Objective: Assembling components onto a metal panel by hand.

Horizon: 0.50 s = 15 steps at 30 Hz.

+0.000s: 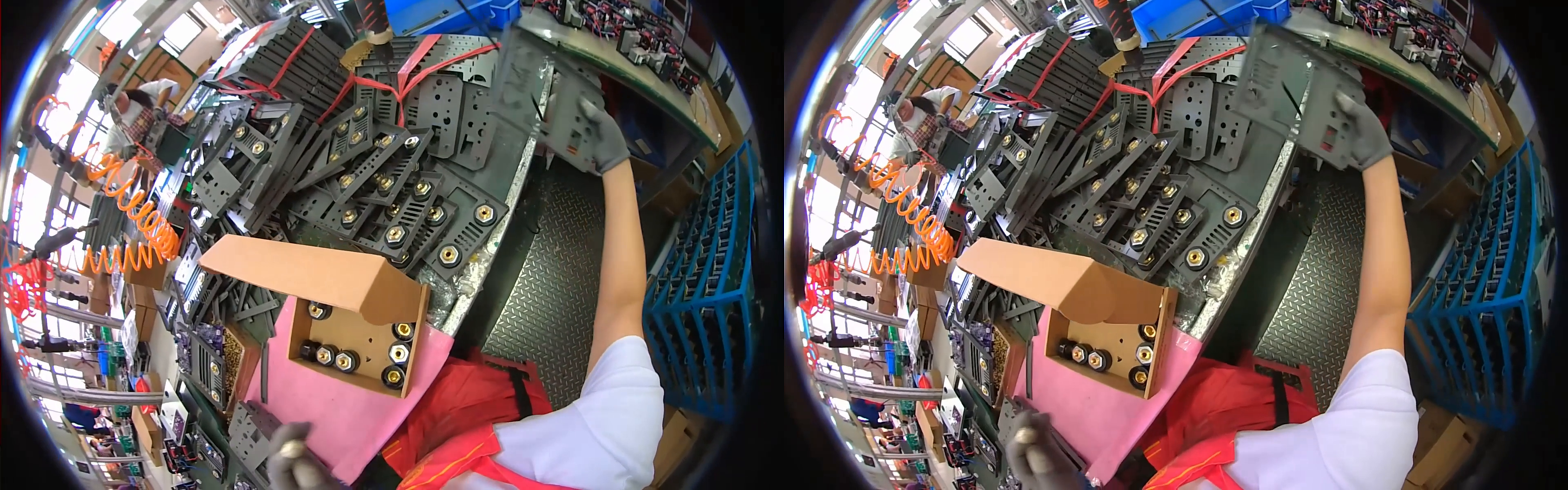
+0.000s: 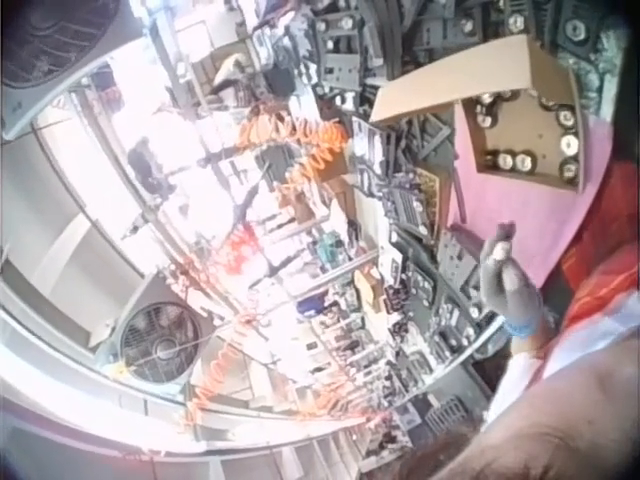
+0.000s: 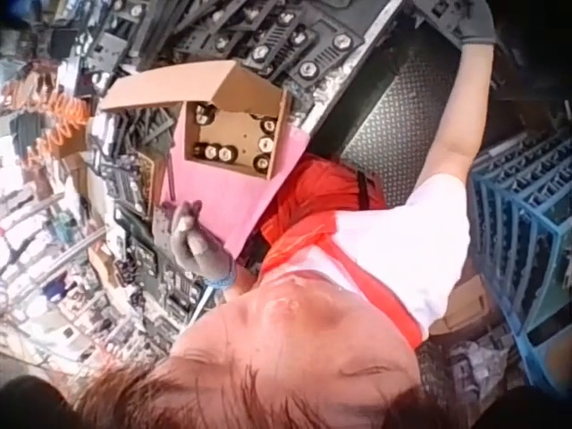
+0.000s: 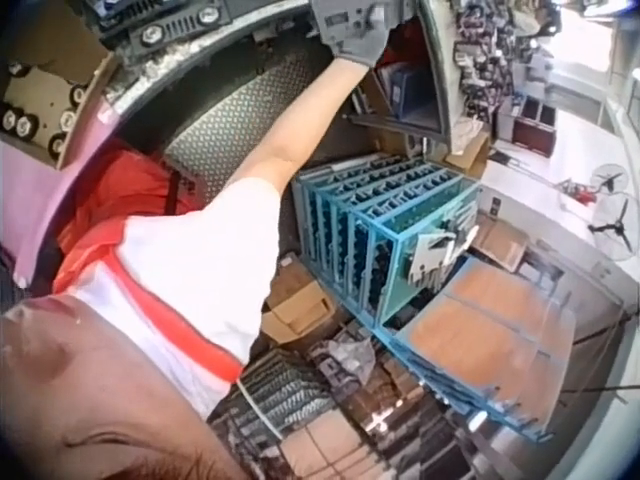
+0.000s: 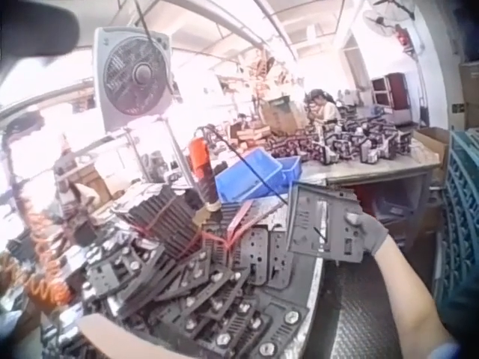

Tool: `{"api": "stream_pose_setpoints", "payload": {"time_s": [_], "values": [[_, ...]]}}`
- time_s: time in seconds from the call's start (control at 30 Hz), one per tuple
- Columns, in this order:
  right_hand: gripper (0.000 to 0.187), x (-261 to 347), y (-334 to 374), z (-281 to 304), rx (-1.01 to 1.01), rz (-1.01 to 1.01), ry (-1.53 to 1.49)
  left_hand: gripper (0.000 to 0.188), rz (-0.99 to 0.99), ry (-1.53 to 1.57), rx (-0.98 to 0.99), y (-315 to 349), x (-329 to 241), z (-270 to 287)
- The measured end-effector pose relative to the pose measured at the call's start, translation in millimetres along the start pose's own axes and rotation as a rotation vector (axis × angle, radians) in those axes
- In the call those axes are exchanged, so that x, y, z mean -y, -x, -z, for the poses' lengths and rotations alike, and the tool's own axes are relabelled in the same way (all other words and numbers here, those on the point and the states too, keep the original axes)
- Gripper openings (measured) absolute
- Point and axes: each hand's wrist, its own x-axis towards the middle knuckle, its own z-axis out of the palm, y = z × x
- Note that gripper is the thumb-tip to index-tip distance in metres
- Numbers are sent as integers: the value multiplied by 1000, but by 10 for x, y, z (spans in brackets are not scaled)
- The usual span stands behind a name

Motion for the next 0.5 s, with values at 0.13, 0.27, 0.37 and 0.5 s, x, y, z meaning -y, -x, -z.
{"api": "stream_pose_setpoints", "payload": {"time_s": [0.13,0.27,0.37,0.5], "values": [[45,73,409,480,209,67,-95,30,534,370,491,46,-176,-482],[53,193,1301,-817,301,-65,311,66,452,582,765,39,34,-1057],[62,143,1515,-1297,640,-384,751,59,660,712,646,108,105,-1149],[36,64,1105,-1754,1260,-270,658,37,793,582,611,311,129,-602]]}}
